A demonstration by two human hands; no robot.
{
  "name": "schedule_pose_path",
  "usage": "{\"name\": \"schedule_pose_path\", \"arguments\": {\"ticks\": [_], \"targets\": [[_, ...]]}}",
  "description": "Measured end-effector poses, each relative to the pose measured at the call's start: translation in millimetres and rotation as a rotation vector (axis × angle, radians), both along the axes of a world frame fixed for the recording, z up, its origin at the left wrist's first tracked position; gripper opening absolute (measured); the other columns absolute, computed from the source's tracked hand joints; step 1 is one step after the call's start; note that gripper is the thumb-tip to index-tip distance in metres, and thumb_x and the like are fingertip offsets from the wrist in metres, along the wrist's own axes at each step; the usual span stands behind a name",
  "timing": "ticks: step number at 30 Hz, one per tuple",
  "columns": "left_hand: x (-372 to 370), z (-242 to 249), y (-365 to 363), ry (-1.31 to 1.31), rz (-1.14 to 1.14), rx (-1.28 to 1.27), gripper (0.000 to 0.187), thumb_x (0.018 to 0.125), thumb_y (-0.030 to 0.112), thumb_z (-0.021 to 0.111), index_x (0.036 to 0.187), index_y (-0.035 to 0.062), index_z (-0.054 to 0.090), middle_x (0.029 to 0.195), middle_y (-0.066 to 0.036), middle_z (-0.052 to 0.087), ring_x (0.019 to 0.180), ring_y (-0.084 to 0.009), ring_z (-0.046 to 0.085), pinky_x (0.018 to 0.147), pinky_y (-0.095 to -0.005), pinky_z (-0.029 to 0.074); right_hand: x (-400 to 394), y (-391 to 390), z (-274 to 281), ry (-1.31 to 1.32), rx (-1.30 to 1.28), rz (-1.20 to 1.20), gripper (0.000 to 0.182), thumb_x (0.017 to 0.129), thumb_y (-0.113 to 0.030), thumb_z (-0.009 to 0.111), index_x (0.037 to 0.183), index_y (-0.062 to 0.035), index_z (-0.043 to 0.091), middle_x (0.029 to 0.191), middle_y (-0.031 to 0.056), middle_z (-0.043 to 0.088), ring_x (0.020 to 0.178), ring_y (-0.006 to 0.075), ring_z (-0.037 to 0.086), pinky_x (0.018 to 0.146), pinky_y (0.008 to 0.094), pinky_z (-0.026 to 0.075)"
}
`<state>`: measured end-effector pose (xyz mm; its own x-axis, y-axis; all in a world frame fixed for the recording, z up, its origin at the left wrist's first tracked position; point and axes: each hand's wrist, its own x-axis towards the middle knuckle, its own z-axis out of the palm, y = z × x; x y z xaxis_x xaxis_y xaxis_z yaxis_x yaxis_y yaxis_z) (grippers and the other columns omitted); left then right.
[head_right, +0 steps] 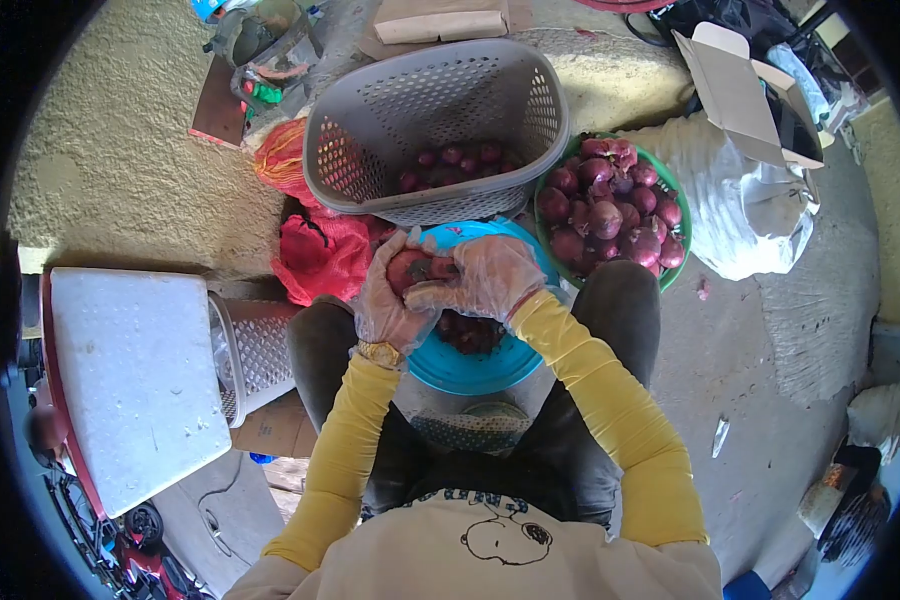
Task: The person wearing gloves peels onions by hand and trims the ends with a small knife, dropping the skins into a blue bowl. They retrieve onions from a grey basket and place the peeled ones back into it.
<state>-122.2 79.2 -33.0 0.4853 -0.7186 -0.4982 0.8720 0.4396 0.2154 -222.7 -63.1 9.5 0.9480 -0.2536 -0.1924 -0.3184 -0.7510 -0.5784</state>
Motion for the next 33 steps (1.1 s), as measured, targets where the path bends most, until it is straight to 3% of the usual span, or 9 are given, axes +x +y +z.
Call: {"name": "schedule_pose_path", "arguments": {"ticks": [10,12,14,15,17,21,23,26,33], "targets": [[-7,-10,-3,-0.222,0.103,-0.046,0.017,0.1,0.021,0.058,0.108,0.0055,0.059,0.102,-0.009,0.066,0.097,-0.0241,0.063,0.096,-0.0395,0.053,-2,12,2,-0.04,0.144,-0.046,0.074,0.086,-0.08,0.053,0.135,-0.0254,0.062,0.09,0.0138,0.075,0.09,0.0349,0.072,0.079,0.0427,0.055],[-15,20,-2,-0.143,0.124,0.01,0.015,0.102,0.015,0.054,0.111,0.0029,0.055,0.098,-0.009,0.063,0.092,-0.021,0.062,0.093,-0.0371,0.054,-1,7,-9,-0.08,0.175,-0.085,0.068,0.081,-0.077,0.062,0.112,-0.016,0.07,0.085,0.0165,0.074,0.084,0.0356,0.071,0.076,0.0428,0.055],[-25,55,4,-1.601,-0.09,0.707,0.017,0.102,0.014,0.055,0.114,0.0027,0.055,0.102,-0.009,0.063,0.096,-0.0212,0.061,0.094,-0.0374,0.054,0,-2,-10,-0.119,0.205,-0.123,0.068,0.077,-0.074,0.072,0.089,-0.0065,0.078,0.08,0.0191,0.072,0.079,0.0362,0.071,0.072,0.0428,0.054],[-19,45,7,-1.601,-0.091,0.708,0.017,0.102,0.014,0.055,0.114,0.0027,0.055,0.102,-0.009,0.063,0.096,-0.0212,0.061,0.094,-0.0374,0.054,1,-8,-5,-0.064,0.219,-0.081,0.068,0.075,-0.074,0.073,0.088,-0.0073,0.078,0.079,0.019,0.072,0.078,0.0361,0.071,0.072,0.043,0.054],[-3,12,18,-1.673,-0.179,0.622,0.069,0.073,0.016,0.091,0.127,0.0026,0.051,0.12,-0.009,0.066,0.115,-0.0224,0.064,0.101,-0.0379,0.052,-1,-10,5,-0.011,0.239,-0.035,0.067,0.074,-0.074,0.074,0.086,-0.0081,0.078,0.078,0.019,0.071,0.077,0.036,0.071,0.071,0.0432,0.054],[-7,4,10,-1.069,-0.139,0.401,0.049,0.084,0.02,0.081,0.122,0.0034,0.055,0.116,-0.007,0.065,0.111,-0.022,0.064,0.1,-0.0379,0.052,-1,-8,10,-0.074,0.019,0.067,0.069,0.071,-0.075,0.075,0.089,-0.0076,0.077,0.076,0.0183,0.071,0.076,0.0356,0.071,0.073,0.0432,0.055],[-3,-4,2,-0.076,0.01,-0.092,0.027,0.095,0.022,0.068,0.115,0.0054,0.059,0.104,-0.006,0.064,0.103,-0.0219,0.062,0.098,-0.0386,0.052,1,-4,2,0.0,0.008,0.054,0.071,0.071,-0.075,0.075,0.09,-0.0074,0.077,0.076,0.0181,0.071,0.077,0.0358,0.071,0.073,0.0431,0.055],[-6,-4,0,-0.063,0.106,-0.114,0.02,0.104,0.021,0.052,0.109,0.0015,0.056,0.102,-0.008,0.061,0.097,-0.0219,0.06,0.096,-0.0373,0.05,-1,4,-5,0.056,0.04,0.009,0.078,0.078,-0.084,0.059,0.095,-0.0105,0.078,0.081,0.0186,0.073,0.083,0.0379,0.071,0.075,0.045,0.055],[-14,-17,-2,-0.307,0.194,-0.005,0.02,0.099,0.025,0.061,0.104,0.0056,0.06,0.099,-0.006,0.062,0.099,-0.024,0.06,0.097,-0.0388,0.051,0,13,-4,-0.018,0.177,-0.117,0.07,0.085,-0.08,0.054,0.1,-0.0165,0.079,0.086,0.0149,0.075,0.087,0.0376,0.072,0.078,0.0459,0.054]]}}
